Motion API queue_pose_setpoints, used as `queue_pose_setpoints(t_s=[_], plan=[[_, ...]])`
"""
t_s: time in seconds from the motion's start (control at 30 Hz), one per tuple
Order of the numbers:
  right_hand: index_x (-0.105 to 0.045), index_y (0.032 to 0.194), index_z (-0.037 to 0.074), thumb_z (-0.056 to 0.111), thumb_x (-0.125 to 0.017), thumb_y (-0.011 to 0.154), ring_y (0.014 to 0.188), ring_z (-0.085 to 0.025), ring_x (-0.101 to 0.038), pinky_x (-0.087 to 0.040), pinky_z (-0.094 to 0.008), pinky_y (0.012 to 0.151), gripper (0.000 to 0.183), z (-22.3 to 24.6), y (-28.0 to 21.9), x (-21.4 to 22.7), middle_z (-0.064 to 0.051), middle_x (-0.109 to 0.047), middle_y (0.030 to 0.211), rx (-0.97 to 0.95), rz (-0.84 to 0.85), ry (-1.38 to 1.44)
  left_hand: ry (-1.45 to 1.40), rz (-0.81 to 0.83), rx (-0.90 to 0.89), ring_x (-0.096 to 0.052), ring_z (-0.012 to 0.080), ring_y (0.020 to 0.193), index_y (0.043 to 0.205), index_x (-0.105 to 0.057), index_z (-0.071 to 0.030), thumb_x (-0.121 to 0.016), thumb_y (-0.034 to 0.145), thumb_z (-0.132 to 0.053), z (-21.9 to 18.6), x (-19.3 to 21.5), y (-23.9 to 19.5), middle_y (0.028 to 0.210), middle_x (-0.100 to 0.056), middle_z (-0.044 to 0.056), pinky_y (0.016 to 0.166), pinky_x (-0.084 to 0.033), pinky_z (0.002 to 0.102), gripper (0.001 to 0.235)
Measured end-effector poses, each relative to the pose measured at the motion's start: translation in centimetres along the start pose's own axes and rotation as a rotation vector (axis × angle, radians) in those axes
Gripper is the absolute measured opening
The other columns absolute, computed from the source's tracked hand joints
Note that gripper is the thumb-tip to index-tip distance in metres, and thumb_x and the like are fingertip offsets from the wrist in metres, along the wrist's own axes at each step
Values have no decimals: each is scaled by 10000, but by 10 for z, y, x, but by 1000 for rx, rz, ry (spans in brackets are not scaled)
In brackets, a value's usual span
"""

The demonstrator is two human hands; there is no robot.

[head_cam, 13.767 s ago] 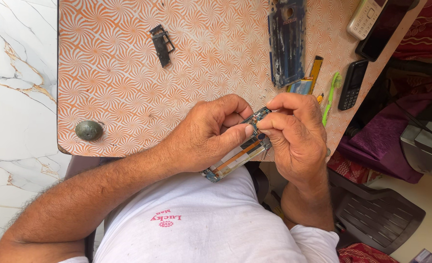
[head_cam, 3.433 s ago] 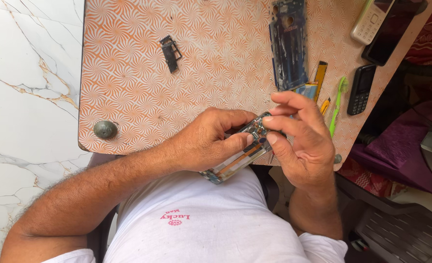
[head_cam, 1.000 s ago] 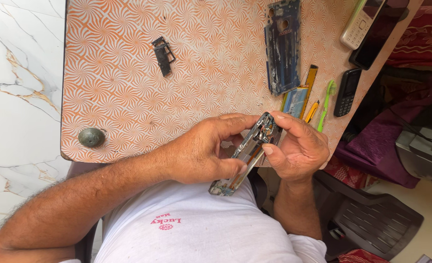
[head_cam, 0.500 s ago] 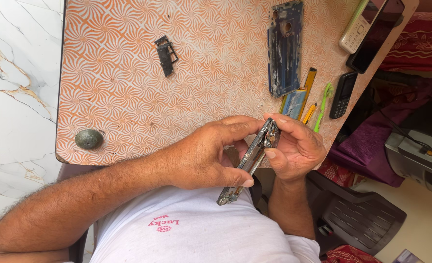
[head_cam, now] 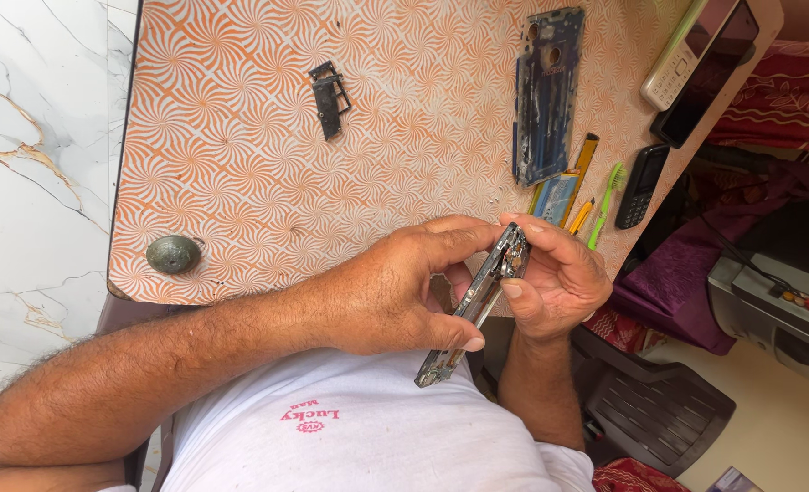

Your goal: The person disassembles a mobile phone, removing the back cover and battery. They use a yellow plastic pry tool to detach the motherboard from the phone's frame and place it on the table. The person then handles the empty phone frame and the motherboard separately.

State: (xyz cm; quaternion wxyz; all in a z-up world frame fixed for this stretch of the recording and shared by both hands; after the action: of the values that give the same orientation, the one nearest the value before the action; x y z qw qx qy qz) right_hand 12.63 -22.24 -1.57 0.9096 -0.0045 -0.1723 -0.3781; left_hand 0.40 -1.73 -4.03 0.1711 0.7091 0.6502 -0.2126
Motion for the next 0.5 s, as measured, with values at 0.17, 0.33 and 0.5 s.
queue_pose_setpoints(t_s=[0.17,0.33,0.5], plan=[[-652,1248,-71,218,-861,891,1096,-266,-735,-621,-357,969,505,5,2,-1,-269,-711,1217,0,1,-23,3,8,18,-642,142,975,1515,-412,21,-873,730,-144,0,1,-1,1409,-522,116,780,-623,252,925],[-660,1246,-59,207,-866,885,1093,-253,-736,-618,-361,988,493,10,5,-2,-244,-717,1208,40,14,-75,1,-4,-6,-645,155,1003,1515,-459,-22,-855,737,-100,1,0,0,1402,-548,117,847,-612,272,877],[-652,1223,-53,165,-868,868,1077,-255,-741,-626,-355,965,469,18,10,-2,-247,-720,1188,85,41,-141,-14,7,98,-649,160,1025,1510,-450,-60,-788,735,-41,2,-1,1,1420,-530,102,862,-613,283,845]])
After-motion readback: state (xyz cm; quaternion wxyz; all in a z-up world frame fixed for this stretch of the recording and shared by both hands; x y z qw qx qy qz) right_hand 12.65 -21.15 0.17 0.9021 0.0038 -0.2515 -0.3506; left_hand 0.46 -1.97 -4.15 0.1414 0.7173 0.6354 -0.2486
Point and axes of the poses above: each hand's wrist, its own y-axis towards the middle knuckle, its own x-axis out of the back of the hand, z = x × y, the point moved 1 cm from there along y, towards the middle knuckle
